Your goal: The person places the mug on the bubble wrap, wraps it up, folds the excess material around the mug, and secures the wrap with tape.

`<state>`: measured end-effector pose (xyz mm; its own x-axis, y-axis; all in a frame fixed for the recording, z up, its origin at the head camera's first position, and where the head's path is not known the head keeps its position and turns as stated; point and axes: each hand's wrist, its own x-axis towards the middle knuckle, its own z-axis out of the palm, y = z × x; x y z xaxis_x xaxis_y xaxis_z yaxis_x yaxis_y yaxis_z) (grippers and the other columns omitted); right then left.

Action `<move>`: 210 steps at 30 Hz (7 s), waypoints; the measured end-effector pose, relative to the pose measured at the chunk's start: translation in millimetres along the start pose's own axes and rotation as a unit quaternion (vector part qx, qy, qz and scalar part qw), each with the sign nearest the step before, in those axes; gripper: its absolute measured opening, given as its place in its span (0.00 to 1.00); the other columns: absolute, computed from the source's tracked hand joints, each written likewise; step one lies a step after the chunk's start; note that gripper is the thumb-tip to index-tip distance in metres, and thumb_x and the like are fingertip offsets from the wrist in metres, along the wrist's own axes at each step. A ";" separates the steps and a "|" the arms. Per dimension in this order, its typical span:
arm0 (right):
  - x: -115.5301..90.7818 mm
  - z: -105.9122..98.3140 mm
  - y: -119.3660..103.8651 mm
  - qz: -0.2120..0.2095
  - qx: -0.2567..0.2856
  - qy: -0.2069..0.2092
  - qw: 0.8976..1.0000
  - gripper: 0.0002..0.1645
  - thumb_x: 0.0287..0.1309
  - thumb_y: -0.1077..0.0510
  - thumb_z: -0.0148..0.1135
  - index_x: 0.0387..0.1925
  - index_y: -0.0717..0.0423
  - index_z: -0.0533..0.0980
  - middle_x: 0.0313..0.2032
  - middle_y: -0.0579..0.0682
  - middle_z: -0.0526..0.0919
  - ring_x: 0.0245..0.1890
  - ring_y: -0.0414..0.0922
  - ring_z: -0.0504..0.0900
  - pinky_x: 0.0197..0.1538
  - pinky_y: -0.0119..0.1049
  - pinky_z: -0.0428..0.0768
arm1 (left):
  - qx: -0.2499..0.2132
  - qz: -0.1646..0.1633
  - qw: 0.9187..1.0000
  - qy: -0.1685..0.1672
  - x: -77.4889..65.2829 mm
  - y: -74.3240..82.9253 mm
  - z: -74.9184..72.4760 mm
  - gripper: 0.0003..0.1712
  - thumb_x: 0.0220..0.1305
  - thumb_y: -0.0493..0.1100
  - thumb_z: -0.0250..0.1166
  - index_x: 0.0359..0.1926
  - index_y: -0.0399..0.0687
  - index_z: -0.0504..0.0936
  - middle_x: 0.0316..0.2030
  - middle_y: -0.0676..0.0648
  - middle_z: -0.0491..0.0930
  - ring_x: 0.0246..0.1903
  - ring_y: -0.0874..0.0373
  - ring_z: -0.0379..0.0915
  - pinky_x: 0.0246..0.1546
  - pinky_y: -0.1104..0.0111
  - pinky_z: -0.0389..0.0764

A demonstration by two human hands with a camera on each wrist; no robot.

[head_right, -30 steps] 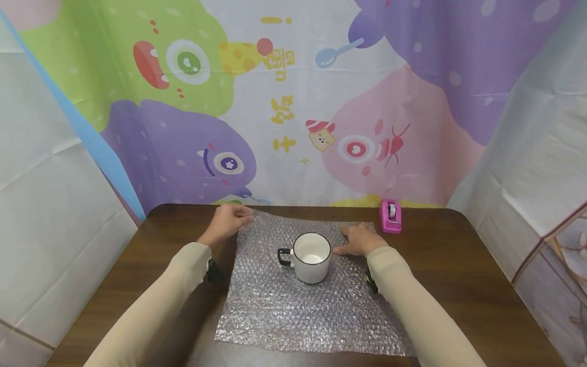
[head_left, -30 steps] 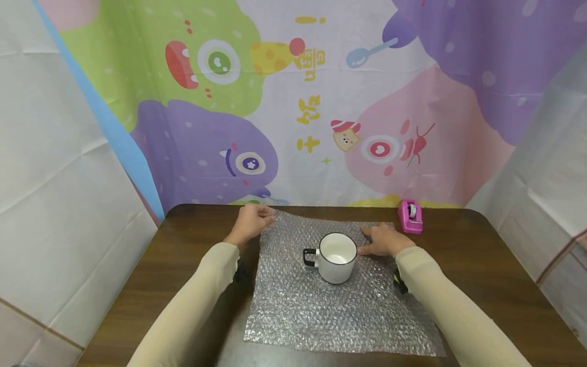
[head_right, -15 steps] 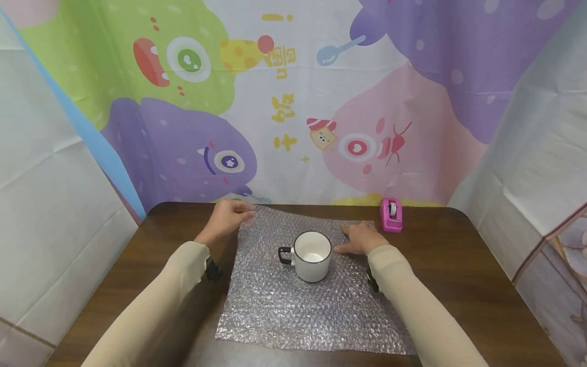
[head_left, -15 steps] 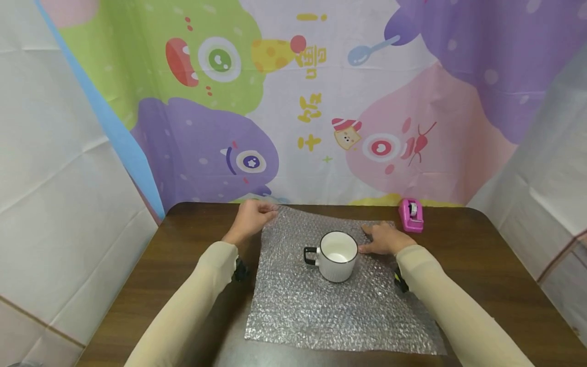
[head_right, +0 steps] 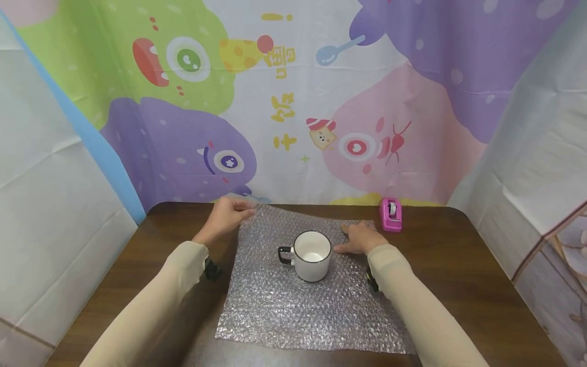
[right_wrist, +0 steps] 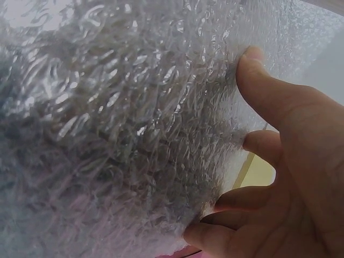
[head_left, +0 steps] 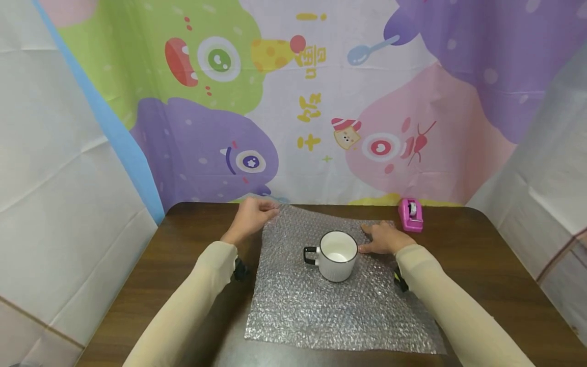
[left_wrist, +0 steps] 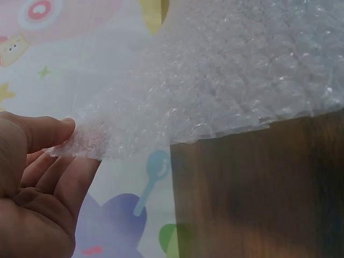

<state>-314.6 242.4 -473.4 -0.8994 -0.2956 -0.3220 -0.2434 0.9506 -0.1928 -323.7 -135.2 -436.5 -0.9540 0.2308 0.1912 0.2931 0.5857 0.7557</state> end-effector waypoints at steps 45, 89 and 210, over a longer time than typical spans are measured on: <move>3.8 3.4 3.9 0.009 -0.002 -0.004 1.000 0.53 0.62 0.33 0.66 0.76 0.60 0.62 0.71 0.72 0.67 0.74 0.74 0.57 0.71 0.71 0.62 | 0.023 0.108 0.994 0.007 -12.6 57.1 4.1 0.11 0.69 0.39 0.68 0.49 0.39 0.90 0.44 0.42 0.90 0.43 0.50 0.89 0.44 0.60 0.89; -1.8 2.8 2.9 -0.004 0.007 0.009 1.000 0.52 0.63 0.35 0.66 0.76 0.61 0.63 0.71 0.71 0.68 0.75 0.74 0.57 0.72 0.72 0.58 | 0.074 0.201 0.976 -0.046 -19.0 105.4 15.3 0.08 0.68 0.35 0.67 0.45 0.40 0.90 0.41 0.44 0.91 0.40 0.54 0.90 0.43 0.68 0.88; -1.8 7.8 3.2 0.003 0.001 0.015 1.000 0.50 0.67 0.35 0.62 0.77 0.60 0.60 0.71 0.80 0.59 0.73 0.80 0.51 0.73 0.75 0.52 | 0.253 0.273 0.907 -0.195 -28.7 94.7 63.9 0.18 0.64 0.34 0.71 0.55 0.48 0.87 0.50 0.49 0.88 0.50 0.57 0.84 0.51 0.68 0.84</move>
<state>-311.0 245.2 -480.6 -0.9115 -0.2872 -0.2945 -0.2374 0.9519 -0.1937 -264.6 -36.7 -410.5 -0.5919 0.7937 0.1404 0.8012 0.5602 0.2104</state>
